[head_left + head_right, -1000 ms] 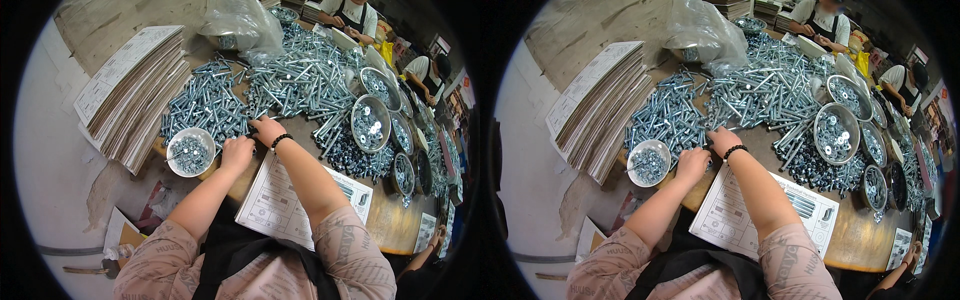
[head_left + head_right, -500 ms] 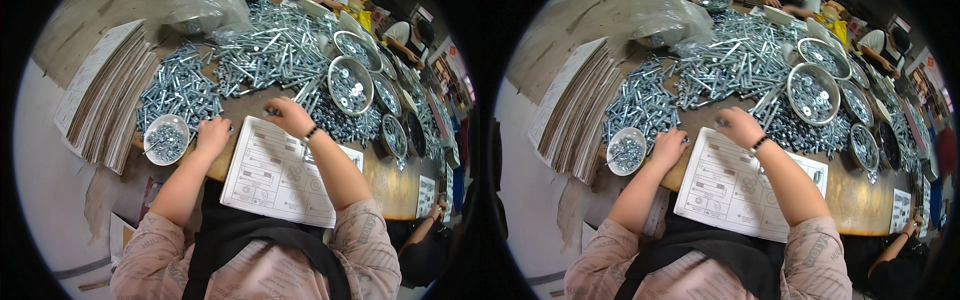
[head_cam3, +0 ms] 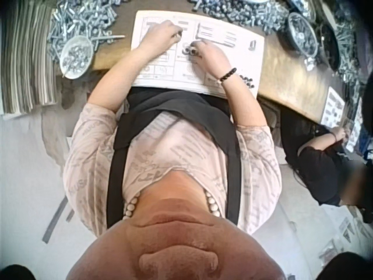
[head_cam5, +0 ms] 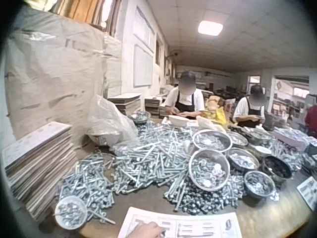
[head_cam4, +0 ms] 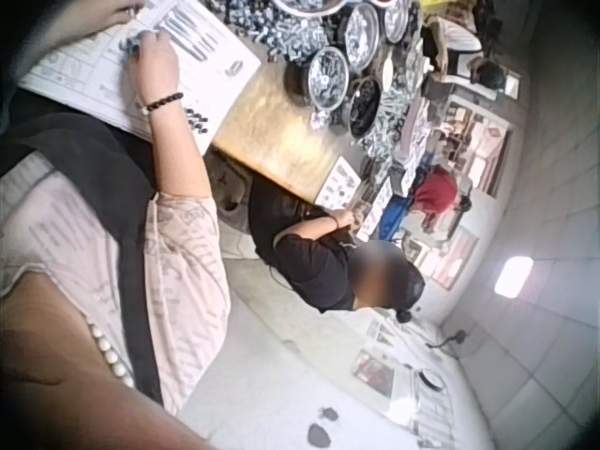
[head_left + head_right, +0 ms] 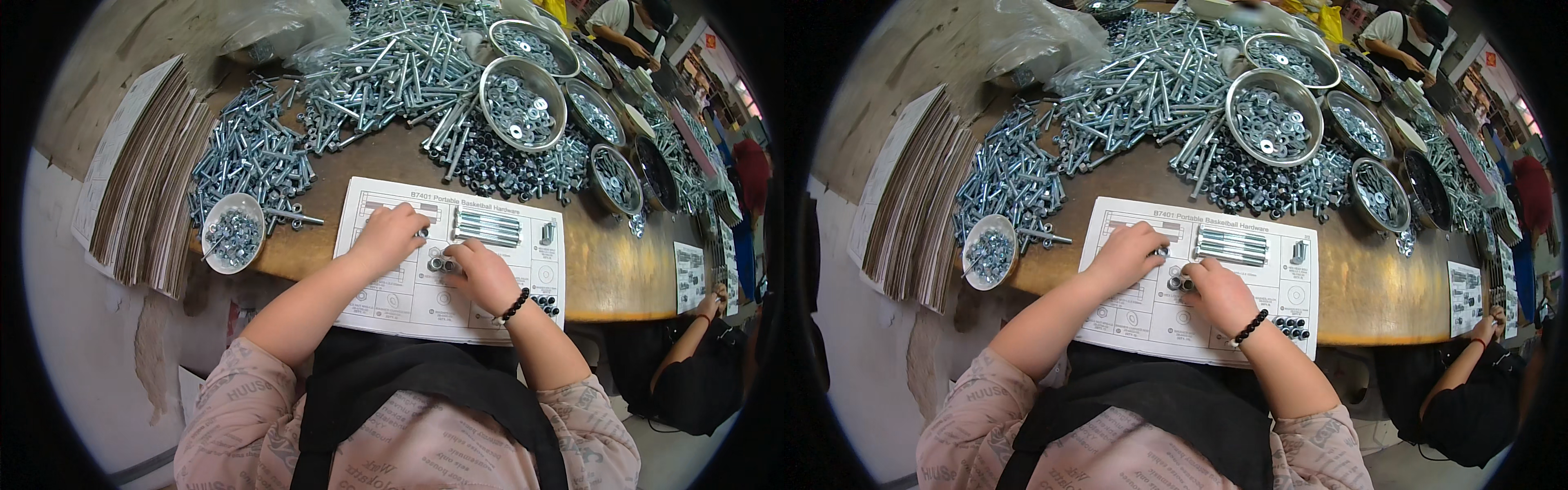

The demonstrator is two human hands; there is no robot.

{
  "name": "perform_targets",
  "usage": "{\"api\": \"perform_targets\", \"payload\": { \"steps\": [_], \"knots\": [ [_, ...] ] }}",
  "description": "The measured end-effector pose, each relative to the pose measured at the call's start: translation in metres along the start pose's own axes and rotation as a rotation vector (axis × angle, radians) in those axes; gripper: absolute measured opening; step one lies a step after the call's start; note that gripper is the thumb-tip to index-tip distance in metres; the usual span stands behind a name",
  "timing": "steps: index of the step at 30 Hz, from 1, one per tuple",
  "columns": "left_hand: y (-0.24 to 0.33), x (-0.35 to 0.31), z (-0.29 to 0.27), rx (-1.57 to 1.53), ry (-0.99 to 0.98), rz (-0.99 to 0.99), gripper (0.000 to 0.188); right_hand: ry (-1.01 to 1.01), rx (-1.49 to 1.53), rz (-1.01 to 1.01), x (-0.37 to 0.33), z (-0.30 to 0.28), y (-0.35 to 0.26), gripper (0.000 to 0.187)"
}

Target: The person sorts metal fasteners from a large pile on a table into specific sections on a printed layout sheet. They pick bolts, nuts, and washers by hand and place them into designated areas on the sheet, repeating the process for multiple sets.

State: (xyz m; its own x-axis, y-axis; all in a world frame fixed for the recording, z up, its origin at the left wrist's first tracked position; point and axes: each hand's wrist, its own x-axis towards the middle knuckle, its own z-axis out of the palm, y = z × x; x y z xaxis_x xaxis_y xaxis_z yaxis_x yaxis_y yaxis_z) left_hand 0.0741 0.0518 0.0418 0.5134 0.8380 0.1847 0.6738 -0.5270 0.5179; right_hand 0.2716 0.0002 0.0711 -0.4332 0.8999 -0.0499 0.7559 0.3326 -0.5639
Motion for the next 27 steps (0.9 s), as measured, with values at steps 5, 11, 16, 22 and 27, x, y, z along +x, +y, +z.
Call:
{"api": "perform_targets", "payload": {
  "steps": [5,11,16,22,27],
  "knots": [
    [0.012,0.002,0.008,-0.141,-0.151,0.104,0.026,0.034,-0.011,0.088,-0.003,0.008,0.019,0.030],
    [0.022,-0.006,0.007,-0.147,-0.144,0.116,0.044,0.050,0.007,0.084,0.000,0.009,0.015,0.033],
    [0.017,-0.008,0.009,-0.119,-0.107,0.150,0.043,0.012,-0.008,0.088,0.002,0.005,0.009,0.039],
    [0.017,-0.014,-0.005,-0.109,-0.039,0.110,0.041,0.037,0.032,0.100,-0.002,-0.003,0.008,0.042],
    [-0.030,-0.039,-0.047,0.199,0.102,-0.002,0.028,0.095,0.013,0.034,0.012,-0.020,0.000,0.031]
  ]
}}
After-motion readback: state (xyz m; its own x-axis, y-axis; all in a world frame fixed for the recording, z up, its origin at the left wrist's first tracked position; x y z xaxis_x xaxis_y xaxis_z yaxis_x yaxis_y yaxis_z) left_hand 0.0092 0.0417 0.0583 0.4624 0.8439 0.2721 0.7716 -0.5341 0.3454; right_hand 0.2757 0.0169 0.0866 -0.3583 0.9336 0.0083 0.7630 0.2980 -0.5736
